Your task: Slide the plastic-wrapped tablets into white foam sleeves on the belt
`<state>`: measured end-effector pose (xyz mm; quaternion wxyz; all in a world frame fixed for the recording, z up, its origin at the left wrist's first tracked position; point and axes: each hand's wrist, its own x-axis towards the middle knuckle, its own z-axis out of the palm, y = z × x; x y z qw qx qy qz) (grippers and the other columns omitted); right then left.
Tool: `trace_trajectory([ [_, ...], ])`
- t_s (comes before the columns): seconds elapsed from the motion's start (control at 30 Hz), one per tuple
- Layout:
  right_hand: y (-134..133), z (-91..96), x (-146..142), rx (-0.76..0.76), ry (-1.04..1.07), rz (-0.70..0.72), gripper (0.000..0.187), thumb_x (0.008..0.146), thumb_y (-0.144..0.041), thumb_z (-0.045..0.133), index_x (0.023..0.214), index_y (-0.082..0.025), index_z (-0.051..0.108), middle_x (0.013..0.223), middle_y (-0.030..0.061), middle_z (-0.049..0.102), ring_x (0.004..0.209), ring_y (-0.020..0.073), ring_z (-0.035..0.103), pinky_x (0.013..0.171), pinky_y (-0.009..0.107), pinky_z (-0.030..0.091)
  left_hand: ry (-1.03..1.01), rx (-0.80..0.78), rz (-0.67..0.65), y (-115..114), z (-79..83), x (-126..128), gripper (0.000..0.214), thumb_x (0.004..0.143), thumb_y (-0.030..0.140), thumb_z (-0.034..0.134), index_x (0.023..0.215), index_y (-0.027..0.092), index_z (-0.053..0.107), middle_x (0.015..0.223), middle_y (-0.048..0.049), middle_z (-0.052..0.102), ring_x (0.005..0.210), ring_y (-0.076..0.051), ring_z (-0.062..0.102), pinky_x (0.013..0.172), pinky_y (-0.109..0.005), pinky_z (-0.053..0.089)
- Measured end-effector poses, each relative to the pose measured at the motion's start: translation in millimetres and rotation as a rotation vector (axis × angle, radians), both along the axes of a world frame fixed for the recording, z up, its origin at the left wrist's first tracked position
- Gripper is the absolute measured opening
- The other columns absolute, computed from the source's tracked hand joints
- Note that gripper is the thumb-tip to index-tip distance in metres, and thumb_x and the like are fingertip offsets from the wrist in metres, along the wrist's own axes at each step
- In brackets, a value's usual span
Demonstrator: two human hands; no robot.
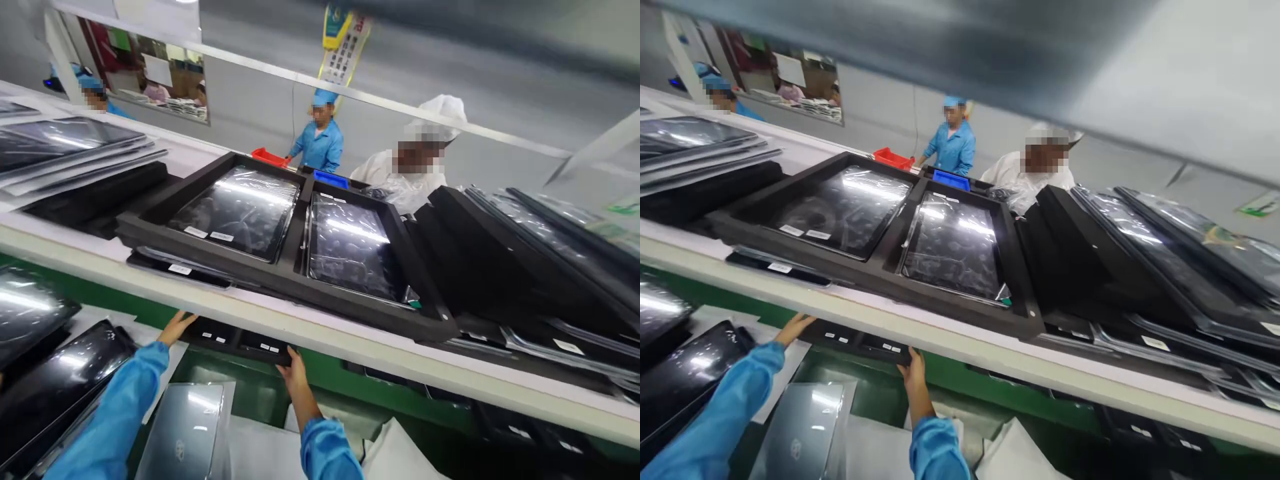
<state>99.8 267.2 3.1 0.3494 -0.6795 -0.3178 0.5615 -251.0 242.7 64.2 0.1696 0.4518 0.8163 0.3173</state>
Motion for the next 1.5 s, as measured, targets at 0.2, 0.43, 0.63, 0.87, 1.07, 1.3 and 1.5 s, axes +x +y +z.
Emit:
trace_trajectory([
  [0.2,-25,-18.9,19,-0.001,-0.375,0.138,0.049,0.074,-0.036,0.063,0.116,-0.013,0.061,0.133,0.0223,0.055,0.135,0.0361,0.041,0.11,0.05,0.035,-0.004,-0.202,-0.198,-119,-87.9,33,0.052,0.089,0.039,0.039,0.132,0.015,0.056,0.14,-0.0149,0.056,0.135,-0.029,0.045,0.112,-0.048,0.036],
  [0.43,-123,-16.7,72,0.164,-0.622,0.243,0.044,0.081,-0.029,0.051,0.119,-0.011,0.063,0.123,0.0181,0.063,0.121,0.0294,0.055,0.109,0.04,0.038,0.264,-0.434,-0.186,-211,-121.4,50,0.063,0.094,0.04,0.019,0.148,0.013,0.035,0.16,-0.0188,0.026,0.148,-0.03,0.021,0.11,-0.063,0.03],
  [0.63,-268,-24.1,189,0.156,-0.869,0.046,0.043,0.078,-0.024,0.052,0.118,-0.012,0.062,0.13,0.0179,0.059,0.128,0.0296,0.048,0.113,0.042,0.032,0.327,-0.374,-0.223,-236,-124.1,61,0.067,0.092,0.051,0.019,0.152,0.02,0.024,0.16,-0.0188,0.026,0.147,-0.032,0.024,0.107,-0.065,0.03],
  [0.87,-353,-21.2,286,-0.199,-0.956,-0.248,0.059,0.079,-0.032,0.059,0.127,0.002,0.051,0.133,0.0304,0.052,0.131,0.0387,0.044,0.111,0.046,0.031,0.504,-0.369,-0.894,-276,-116.6,232,0.061,0.092,0.044,0.031,0.15,0.026,0.036,0.162,-0.0074,0.026,0.151,-0.022,0.01,0.118,-0.054,0.016],
  [1.07,-326,-25.0,216,-0.026,-0.678,0.137,0.038,0.082,-0.039,0.061,0.112,-0.015,0.062,0.116,0.0137,0.065,0.11,0.0276,0.059,0.098,0.034,0.042,0.348,-0.486,-0.943,-281,-108.5,299,0.073,0.086,0.039,0.048,0.151,0.009,0.032,0.161,-0.0229,0.018,0.148,-0.035,0.019,0.112,-0.054,0.029],
  [1.3,-286,-27.5,167,-0.231,-0.542,0.271,0.048,0.073,-0.031,0.071,0.116,-0.013,0.058,0.106,0.0125,0.068,0.095,0.0248,0.064,0.081,0.032,0.044,-0.079,-0.505,-0.533,-254,-98.3,250,0.035,0.089,0.019,0.039,0.115,0.012,0.061,0.119,-0.017,0.065,0.119,-0.029,0.056,0.104,-0.04,0.039],
  [1.5,-263,-31.2,163,-0.292,-0.48,0.267,0.043,0.07,-0.046,0.074,0.095,-0.013,0.063,0.099,0.0129,0.071,0.09,0.0244,0.066,0.075,0.031,0.046,-0.222,-0.504,-0.043,-246,-92.0,215,0.033,0.095,0.03,0.032,0.101,0.009,0.056,0.097,-0.014,0.065,0.106,-0.032,0.06,0.09,-0.04,0.048],
])
